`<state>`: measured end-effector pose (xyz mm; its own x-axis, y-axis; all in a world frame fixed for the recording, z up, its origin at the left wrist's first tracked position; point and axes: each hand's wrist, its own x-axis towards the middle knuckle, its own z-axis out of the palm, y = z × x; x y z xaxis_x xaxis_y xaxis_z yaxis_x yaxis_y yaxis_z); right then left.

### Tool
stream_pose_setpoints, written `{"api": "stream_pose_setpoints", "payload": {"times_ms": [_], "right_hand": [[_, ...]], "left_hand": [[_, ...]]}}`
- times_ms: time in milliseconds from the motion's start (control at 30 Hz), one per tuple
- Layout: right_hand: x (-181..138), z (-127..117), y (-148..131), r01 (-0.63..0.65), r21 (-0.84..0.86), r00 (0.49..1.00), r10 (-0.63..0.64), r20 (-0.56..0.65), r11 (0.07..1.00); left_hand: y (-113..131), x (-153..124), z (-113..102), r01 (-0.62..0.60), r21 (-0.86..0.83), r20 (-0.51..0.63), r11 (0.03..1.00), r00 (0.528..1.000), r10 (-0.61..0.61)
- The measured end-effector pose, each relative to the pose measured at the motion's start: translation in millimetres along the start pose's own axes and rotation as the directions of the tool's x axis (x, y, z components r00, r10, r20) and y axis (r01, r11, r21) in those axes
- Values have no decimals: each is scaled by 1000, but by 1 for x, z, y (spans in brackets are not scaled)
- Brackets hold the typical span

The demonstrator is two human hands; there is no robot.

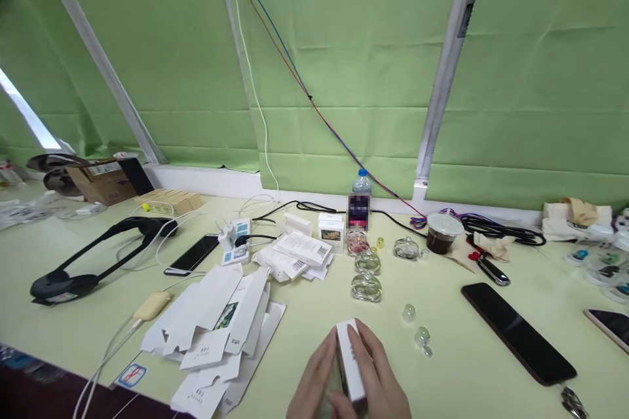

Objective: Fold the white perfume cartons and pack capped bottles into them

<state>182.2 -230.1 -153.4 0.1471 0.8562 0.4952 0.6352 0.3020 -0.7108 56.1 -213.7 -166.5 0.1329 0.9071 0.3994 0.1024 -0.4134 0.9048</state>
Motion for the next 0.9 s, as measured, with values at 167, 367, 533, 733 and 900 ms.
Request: {"api": "stream_pose_setpoints", "payload": {"times_ms": [167, 367, 533, 733, 900], "right_hand": [[4, -11, 7, 50, 72, 998, -48, -36, 996], [4, -14, 18, 47, 56, 998, -43, -56, 997], [1, -12, 25, 104, -3, 992, -103, -69, 995], [-3, -18, 30, 133, -88, 987, -140, -74, 987], [-5, -19, 22, 7, -110, 989, -23, -143, 994]], "left_hand": [[14, 30, -33, 64, 2, 126, 998, 990, -64], [38, 57, -35, 83, -6, 511, 997, 857, -68], [43, 64, -30, 79, 6, 494, 997, 867, -72], [34, 59, -32, 16, 22, 495, 1000, 869, -25], [28, 54, -32, 1, 56, 502, 998, 865, -29]]}}
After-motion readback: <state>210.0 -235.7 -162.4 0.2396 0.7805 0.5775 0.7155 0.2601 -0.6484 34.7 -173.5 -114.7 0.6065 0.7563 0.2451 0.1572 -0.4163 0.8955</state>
